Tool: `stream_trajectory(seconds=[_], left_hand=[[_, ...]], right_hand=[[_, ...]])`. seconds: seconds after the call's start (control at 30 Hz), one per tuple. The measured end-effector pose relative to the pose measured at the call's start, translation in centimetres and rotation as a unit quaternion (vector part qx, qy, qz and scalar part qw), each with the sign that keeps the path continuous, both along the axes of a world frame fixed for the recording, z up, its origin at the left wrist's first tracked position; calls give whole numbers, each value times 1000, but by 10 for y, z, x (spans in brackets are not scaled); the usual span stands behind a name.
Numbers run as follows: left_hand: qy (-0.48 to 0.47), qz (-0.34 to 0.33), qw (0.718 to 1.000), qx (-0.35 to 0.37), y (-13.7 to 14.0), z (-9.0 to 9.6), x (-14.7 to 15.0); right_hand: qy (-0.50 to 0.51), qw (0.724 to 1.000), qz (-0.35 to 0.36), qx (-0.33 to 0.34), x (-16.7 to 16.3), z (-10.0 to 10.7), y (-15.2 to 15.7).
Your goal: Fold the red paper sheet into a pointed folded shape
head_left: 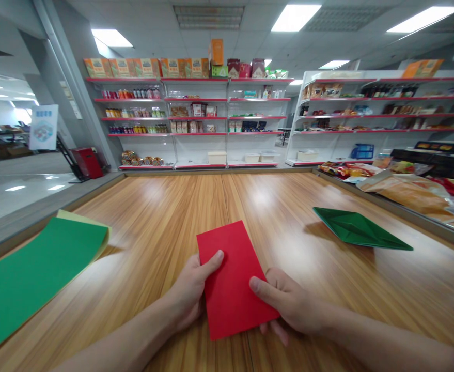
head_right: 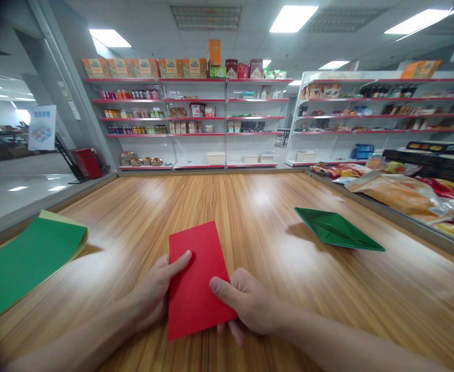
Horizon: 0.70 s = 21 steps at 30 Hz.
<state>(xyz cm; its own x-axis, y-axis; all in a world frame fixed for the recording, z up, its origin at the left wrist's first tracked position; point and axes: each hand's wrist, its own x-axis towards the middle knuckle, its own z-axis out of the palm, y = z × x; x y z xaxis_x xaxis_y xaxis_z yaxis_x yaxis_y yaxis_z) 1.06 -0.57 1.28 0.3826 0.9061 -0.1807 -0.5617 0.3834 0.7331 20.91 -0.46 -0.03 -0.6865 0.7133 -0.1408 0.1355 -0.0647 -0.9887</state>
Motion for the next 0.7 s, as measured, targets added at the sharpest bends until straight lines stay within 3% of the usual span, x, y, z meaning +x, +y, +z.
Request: stream_trajectory(seconds=[0.17, 0.33, 0.43, 0.6, 0.7], left_hand=[[5, 37, 999, 6, 0, -1, 2], [12, 29, 999, 14, 0, 1, 1], [17, 23, 999, 29, -1, 0, 2], [15, 60, 997, 36, 0, -4, 2], [10, 73, 997, 37, 2, -4, 2]], right_hand=[[-39, 993, 115, -10, -1, 7, -5], [-48, 980, 194, 12, 1, 16, -3], [-57, 979, 194, 31, 1, 17, -2], [-38, 987, 158, -14, 2, 16, -3], [-47, 987, 155, 4, 1, 17, -3]])
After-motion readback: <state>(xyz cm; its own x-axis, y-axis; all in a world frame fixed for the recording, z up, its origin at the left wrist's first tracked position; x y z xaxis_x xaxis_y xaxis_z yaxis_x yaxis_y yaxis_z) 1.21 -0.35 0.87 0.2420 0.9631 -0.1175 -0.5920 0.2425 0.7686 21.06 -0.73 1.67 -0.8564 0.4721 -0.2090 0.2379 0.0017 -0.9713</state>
